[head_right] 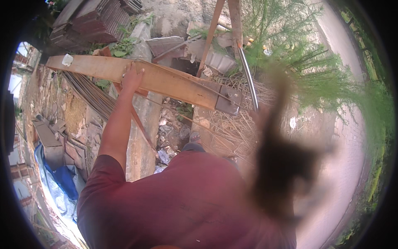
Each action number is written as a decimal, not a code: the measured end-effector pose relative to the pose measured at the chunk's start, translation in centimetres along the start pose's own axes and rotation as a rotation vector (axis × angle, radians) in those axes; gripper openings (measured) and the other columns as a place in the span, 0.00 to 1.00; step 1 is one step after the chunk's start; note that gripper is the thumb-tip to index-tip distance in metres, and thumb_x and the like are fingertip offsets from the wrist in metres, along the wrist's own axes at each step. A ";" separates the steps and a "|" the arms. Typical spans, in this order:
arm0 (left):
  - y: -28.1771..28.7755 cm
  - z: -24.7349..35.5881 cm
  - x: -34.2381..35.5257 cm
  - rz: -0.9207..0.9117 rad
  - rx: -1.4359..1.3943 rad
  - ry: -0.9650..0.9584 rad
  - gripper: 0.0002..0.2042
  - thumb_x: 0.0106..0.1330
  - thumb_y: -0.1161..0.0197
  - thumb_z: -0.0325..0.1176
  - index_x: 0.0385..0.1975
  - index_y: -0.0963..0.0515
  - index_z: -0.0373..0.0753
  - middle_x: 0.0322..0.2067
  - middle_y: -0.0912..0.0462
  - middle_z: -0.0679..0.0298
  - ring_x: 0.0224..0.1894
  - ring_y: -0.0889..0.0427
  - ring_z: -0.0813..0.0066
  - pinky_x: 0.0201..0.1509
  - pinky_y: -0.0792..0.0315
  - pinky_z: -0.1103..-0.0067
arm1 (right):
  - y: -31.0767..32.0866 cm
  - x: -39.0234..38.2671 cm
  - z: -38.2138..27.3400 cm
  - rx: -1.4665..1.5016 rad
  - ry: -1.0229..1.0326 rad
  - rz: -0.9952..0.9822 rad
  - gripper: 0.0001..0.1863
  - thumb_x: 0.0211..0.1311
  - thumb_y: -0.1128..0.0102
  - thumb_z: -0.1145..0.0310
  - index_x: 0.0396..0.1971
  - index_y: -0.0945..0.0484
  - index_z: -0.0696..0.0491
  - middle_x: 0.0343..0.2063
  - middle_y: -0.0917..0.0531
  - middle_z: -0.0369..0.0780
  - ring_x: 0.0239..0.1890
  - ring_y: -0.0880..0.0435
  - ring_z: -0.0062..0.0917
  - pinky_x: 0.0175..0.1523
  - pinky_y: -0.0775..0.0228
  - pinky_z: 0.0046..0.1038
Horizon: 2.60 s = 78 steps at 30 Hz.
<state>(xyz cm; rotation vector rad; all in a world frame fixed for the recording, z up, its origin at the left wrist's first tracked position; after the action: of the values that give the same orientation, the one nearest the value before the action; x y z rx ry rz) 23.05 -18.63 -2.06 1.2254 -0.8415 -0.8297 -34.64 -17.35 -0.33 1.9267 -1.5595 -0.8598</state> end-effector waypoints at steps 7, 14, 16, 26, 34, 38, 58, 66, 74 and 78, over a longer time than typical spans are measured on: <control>-1.2 -0.3 0.2 -0.007 0.142 0.056 0.35 0.67 0.57 0.58 0.67 0.45 0.39 0.69 0.48 0.55 0.71 0.51 0.57 0.69 0.54 0.53 | 4.9 -3.3 0.6 -0.129 -0.002 0.154 0.15 0.54 0.37 0.60 0.27 0.29 0.56 0.19 0.24 0.43 0.19 0.27 0.30 0.27 0.34 0.34; -1.2 -0.1 -0.3 0.047 0.209 0.026 0.34 0.68 0.60 0.57 0.67 0.46 0.39 0.68 0.47 0.56 0.71 0.50 0.57 0.68 0.53 0.53 | 12.5 -4.3 5.0 -0.372 -0.014 0.304 0.15 0.54 0.38 0.58 0.23 0.29 0.54 0.15 0.25 0.46 0.19 0.26 0.40 0.27 0.36 0.37; -1.5 -0.1 0.0 0.035 0.207 0.029 0.34 0.68 0.60 0.57 0.67 0.46 0.39 0.68 0.47 0.56 0.71 0.50 0.58 0.68 0.53 0.53 | 13.1 -3.3 5.7 -0.567 -0.011 0.190 0.16 0.54 0.38 0.56 0.21 0.28 0.53 0.15 0.24 0.46 0.20 0.25 0.41 0.28 0.35 0.38; -2.5 -1.0 0.6 0.066 0.278 -0.007 0.33 0.70 0.61 0.56 0.67 0.46 0.38 0.68 0.47 0.56 0.70 0.50 0.57 0.68 0.51 0.53 | 14.6 6.2 7.8 -0.881 0.317 -0.090 0.10 0.43 0.37 0.61 0.18 0.27 0.50 0.19 0.21 0.44 0.25 0.21 0.43 0.31 0.30 0.41; -2.6 -1.5 0.5 0.083 0.316 0.001 0.32 0.70 0.63 0.56 0.67 0.47 0.41 0.68 0.47 0.59 0.71 0.50 0.59 0.69 0.51 0.56 | 9.8 15.3 5.5 -0.865 0.663 -0.312 0.10 0.39 0.36 0.64 0.16 0.29 0.49 0.17 0.24 0.41 0.25 0.22 0.39 0.32 0.30 0.39; -2.5 -1.5 0.3 0.092 0.324 -0.005 0.32 0.70 0.64 0.57 0.68 0.49 0.43 0.69 0.47 0.61 0.71 0.51 0.60 0.70 0.52 0.56 | 8.1 17.8 1.5 -0.825 1.035 -0.306 0.06 0.37 0.38 0.69 0.16 0.26 0.48 0.16 0.25 0.38 0.25 0.23 0.35 0.32 0.29 0.36; -2.0 -0.9 0.2 0.087 0.353 -0.050 0.31 0.70 0.60 0.52 0.66 0.46 0.37 0.67 0.44 0.53 0.69 0.47 0.55 0.68 0.46 0.64 | 4.2 21.9 2.2 -1.009 0.952 -0.491 0.08 0.36 0.39 0.71 0.23 0.22 0.47 0.20 0.22 0.37 0.30 0.22 0.32 0.41 0.29 0.33; -2.4 -1.5 0.6 0.064 0.285 0.035 0.33 0.69 0.62 0.57 0.68 0.48 0.42 0.68 0.47 0.60 0.71 0.51 0.62 0.71 0.52 0.62 | 6.8 23.4 3.8 -0.936 0.788 -0.387 0.07 0.39 0.40 0.71 0.22 0.27 0.50 0.21 0.23 0.41 0.30 0.23 0.38 0.38 0.30 0.38; -2.7 -1.9 1.4 0.053 0.246 -0.037 0.33 0.69 0.62 0.56 0.68 0.47 0.41 0.68 0.46 0.57 0.71 0.51 0.57 0.70 0.52 0.61 | 8.5 22.5 6.9 -0.894 0.613 -0.222 0.04 0.41 0.43 0.71 0.19 0.28 0.51 0.21 0.22 0.44 0.29 0.22 0.44 0.35 0.31 0.41; -4.3 -4.2 2.8 0.080 0.327 -0.137 0.33 0.69 0.62 0.56 0.67 0.46 0.39 0.68 0.46 0.55 0.70 0.49 0.55 0.70 0.51 0.61 | 9.6 18.0 10.8 -0.953 0.362 -0.250 0.05 0.44 0.43 0.70 0.25 0.24 0.49 0.25 0.19 0.45 0.32 0.20 0.44 0.38 0.28 0.40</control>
<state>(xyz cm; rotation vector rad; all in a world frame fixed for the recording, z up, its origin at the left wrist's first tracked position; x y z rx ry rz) 27.72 -19.88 -6.63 1.4204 -1.1643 -0.7363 -46.44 -36.96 -3.37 1.4365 -0.5182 -1.0251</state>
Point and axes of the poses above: each hand's wrist, its own x-axis towards the middle knuckle, its own y-axis out of the back of the hand, z = x × y, the point moved 8 cm from there along x, towards the middle knuckle
